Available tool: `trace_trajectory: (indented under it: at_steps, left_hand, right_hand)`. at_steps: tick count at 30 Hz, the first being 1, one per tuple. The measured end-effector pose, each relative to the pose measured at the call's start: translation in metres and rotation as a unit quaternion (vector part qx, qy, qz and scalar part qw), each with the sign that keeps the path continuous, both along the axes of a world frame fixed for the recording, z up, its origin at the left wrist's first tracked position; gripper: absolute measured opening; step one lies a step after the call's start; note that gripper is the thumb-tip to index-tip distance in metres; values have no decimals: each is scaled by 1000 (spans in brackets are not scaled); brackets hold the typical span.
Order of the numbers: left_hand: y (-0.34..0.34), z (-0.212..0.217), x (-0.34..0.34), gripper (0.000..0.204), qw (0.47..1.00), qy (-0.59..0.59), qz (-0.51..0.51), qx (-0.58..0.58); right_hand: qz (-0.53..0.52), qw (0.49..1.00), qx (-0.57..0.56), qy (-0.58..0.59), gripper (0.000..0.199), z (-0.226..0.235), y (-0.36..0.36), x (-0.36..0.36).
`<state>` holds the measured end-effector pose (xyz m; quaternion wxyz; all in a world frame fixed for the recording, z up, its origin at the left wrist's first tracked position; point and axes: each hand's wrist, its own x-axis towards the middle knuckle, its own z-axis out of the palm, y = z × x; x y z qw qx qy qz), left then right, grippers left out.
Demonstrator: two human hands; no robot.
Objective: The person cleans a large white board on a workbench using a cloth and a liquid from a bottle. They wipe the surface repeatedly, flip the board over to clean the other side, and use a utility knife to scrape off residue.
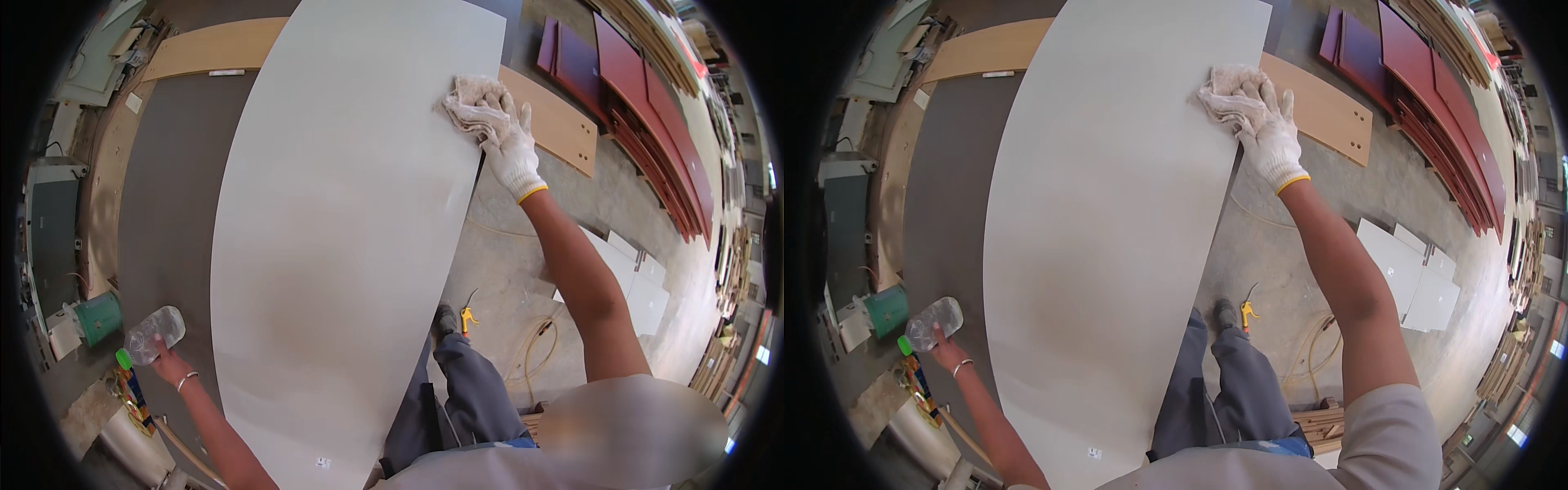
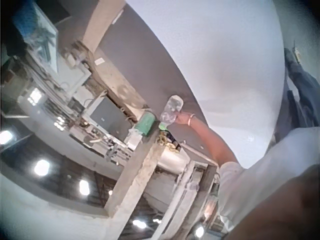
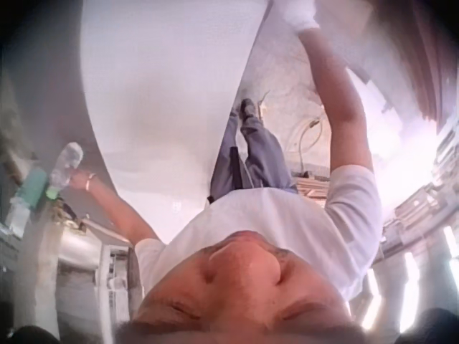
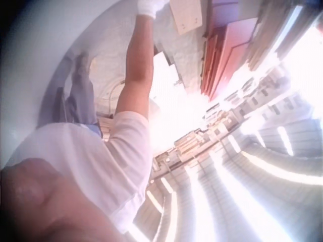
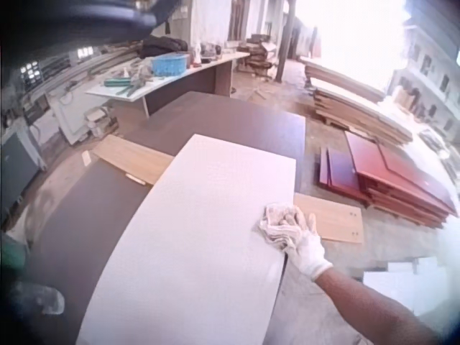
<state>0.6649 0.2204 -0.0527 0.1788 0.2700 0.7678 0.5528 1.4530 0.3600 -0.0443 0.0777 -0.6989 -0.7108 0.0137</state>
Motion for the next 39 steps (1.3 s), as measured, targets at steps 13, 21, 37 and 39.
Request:
trace_trajectory:
  at_steps: [13,21,37,39]
  left_hand:
    - [-5,-24,199,52,882,356,-232,-202]
    - [52,-39,235,59,865,393,-250,-185]
    - [-213,32,436,103,716,331,-540,-294]
    - [-263,42,462,111,723,307,-527,-324]
  right_hand:
    - [147,966,-139,162,58,31,-238,-150]
    - [171,932,-154,280,58,29,-326,-172]
    - [176,964,-12,198,58,25,-151,-14]
    - [188,981,13,52,54,34,-77,24]
